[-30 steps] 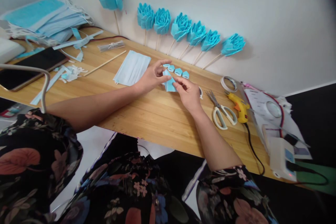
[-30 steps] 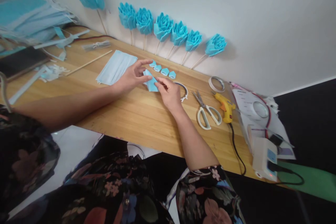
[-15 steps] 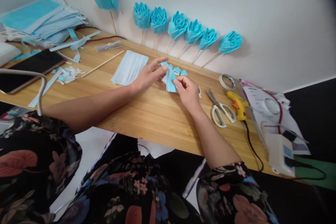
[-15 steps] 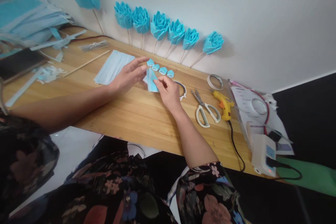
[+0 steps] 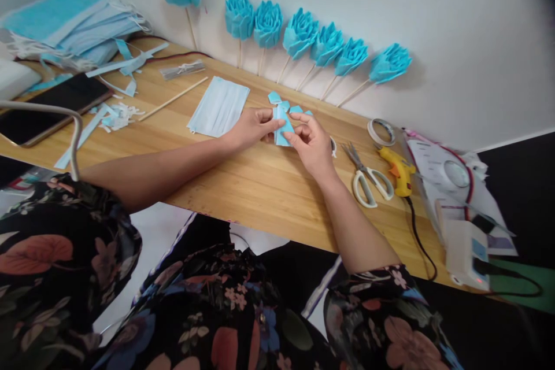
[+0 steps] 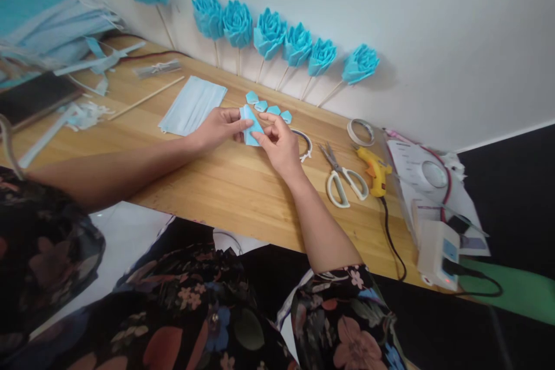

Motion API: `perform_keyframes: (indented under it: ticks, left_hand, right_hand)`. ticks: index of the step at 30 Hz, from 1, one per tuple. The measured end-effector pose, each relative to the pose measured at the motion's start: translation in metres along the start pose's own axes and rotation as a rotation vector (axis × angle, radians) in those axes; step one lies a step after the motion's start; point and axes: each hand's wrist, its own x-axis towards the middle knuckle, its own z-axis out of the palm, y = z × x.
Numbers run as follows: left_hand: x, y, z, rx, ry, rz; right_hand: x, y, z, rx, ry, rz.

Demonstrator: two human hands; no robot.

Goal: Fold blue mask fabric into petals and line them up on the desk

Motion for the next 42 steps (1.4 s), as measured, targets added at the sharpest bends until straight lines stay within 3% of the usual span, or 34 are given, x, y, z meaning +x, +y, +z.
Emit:
perform_keyframes:
  ticks: [10,15,23,37,42]
  left_hand:
    - [0.002,-0.004,-0.002,-0.164,0.049,-0.020]
    - [0.002,-0.004,-0.003,-0.277,0.001,-0.097]
    - [-0.001,-0.002,-0.001,-0.195,-0.073,-0.075]
    - [0.000,-0.006,-0.002,-0.002,-0.159,0.036]
    - [-0.003,-0.004,0.000,-0.008,-0.052,0.045]
  right_hand:
    - [-0.002,-0.001,-0.006,-0.094,-0.006,0.025]
    - [0.001,-0.003,-0.010,-0.160,0.073,-0.068]
    - [0.004,-0.012,-0.011,-0.228,-0.060,-0.227]
    - [0.005,0.007,-0.001,0.076,0.030,0.087]
    - [0.006,0.007,-0.002,0.018,0.019,0.055]
